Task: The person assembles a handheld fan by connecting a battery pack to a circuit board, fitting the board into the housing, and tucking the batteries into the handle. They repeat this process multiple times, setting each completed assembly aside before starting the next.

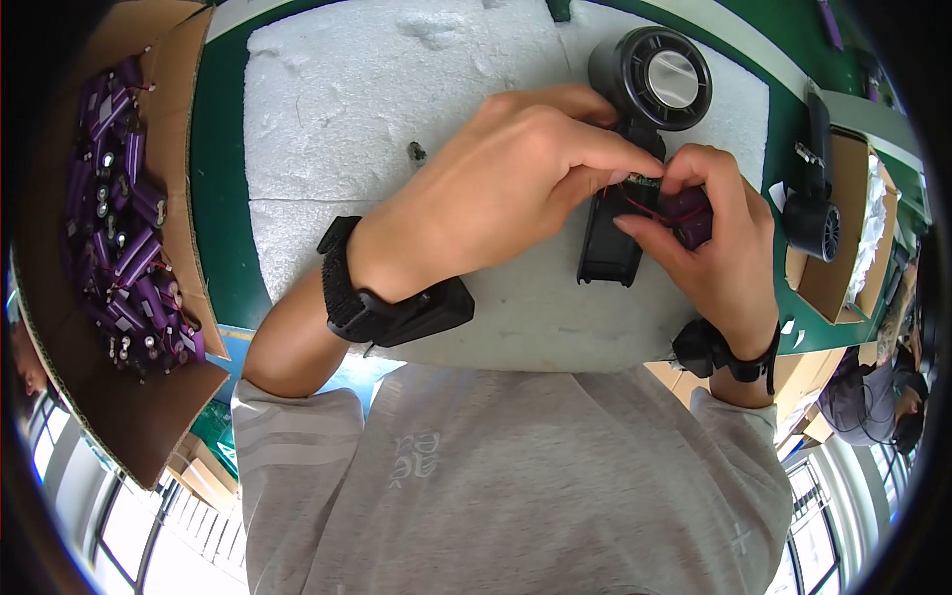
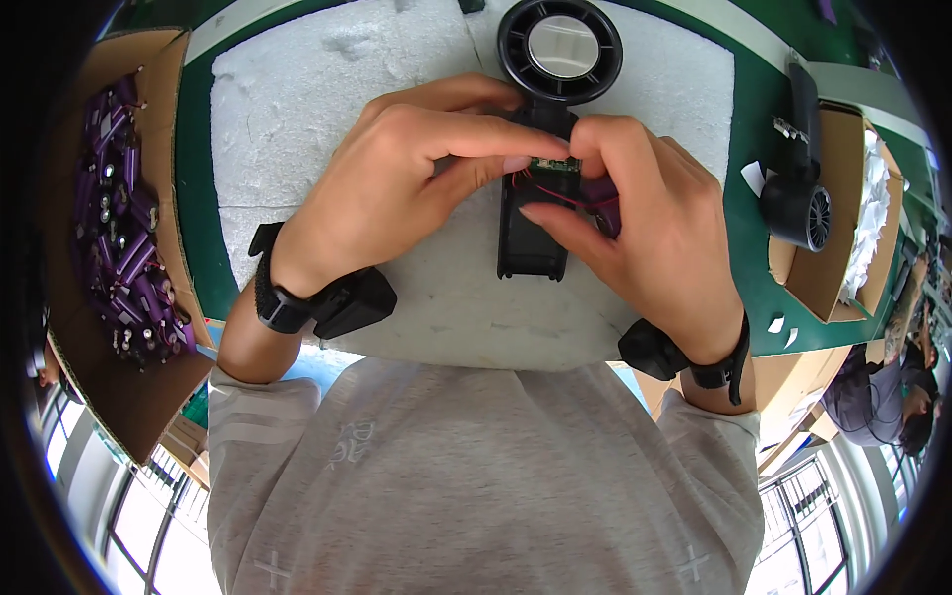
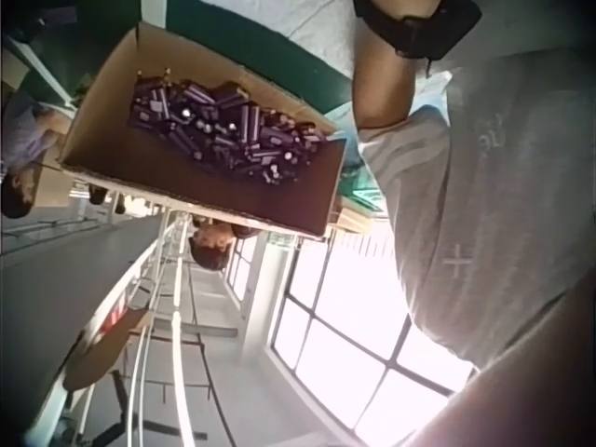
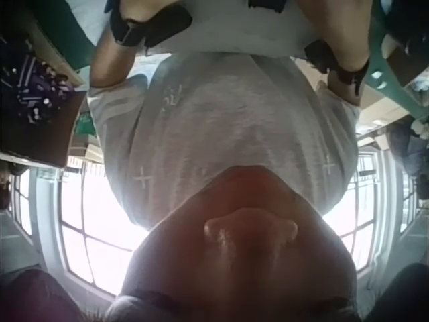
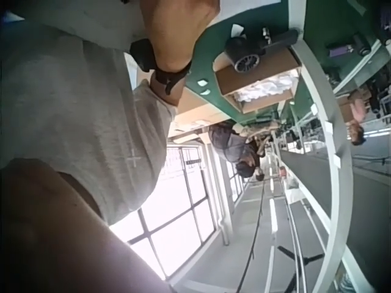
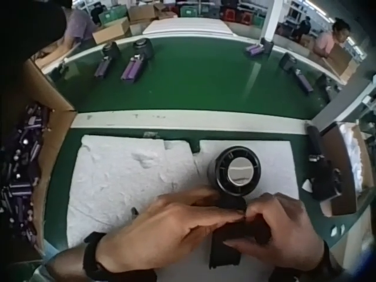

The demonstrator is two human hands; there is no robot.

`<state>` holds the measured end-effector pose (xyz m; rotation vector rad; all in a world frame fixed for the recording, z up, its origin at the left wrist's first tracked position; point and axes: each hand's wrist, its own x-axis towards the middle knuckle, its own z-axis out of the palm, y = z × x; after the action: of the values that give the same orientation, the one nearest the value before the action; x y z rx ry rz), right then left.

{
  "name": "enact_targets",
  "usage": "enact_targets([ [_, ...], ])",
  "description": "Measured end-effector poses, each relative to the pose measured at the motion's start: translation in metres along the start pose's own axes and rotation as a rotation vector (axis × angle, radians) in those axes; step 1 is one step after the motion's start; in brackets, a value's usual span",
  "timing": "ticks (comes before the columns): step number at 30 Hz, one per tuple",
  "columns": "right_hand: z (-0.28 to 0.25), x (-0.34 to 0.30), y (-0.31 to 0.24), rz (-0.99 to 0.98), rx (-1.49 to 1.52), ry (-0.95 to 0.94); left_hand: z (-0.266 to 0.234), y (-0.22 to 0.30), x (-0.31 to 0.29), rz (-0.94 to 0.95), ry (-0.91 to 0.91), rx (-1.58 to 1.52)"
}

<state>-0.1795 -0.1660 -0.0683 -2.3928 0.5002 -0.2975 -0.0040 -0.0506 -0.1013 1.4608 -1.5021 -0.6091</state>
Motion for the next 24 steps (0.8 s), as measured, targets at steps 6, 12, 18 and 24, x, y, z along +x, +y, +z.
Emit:
enact_targets([
  [6,-0.002,0.005,0.006,-0.145,-0.059,0.086,-0.008,-0.001,0.002,-0.007,0.073,-0.006],
  [12,-0.013,0.007,0.008,-0.317,-0.175,0.126,-0.019,-0.001,0.000,-0.130,0.072,-0.093],
  [18,-0.017,-0.005,0.003,-0.146,-0.226,0.085,-0.013,0.001,-0.002,-0.200,0.057,-0.141],
  [24,-0.021,-0.007,0.000,-0.175,-0.276,0.075,-0.012,-0.002,-0.001,-0.196,0.079,-0.153],
])
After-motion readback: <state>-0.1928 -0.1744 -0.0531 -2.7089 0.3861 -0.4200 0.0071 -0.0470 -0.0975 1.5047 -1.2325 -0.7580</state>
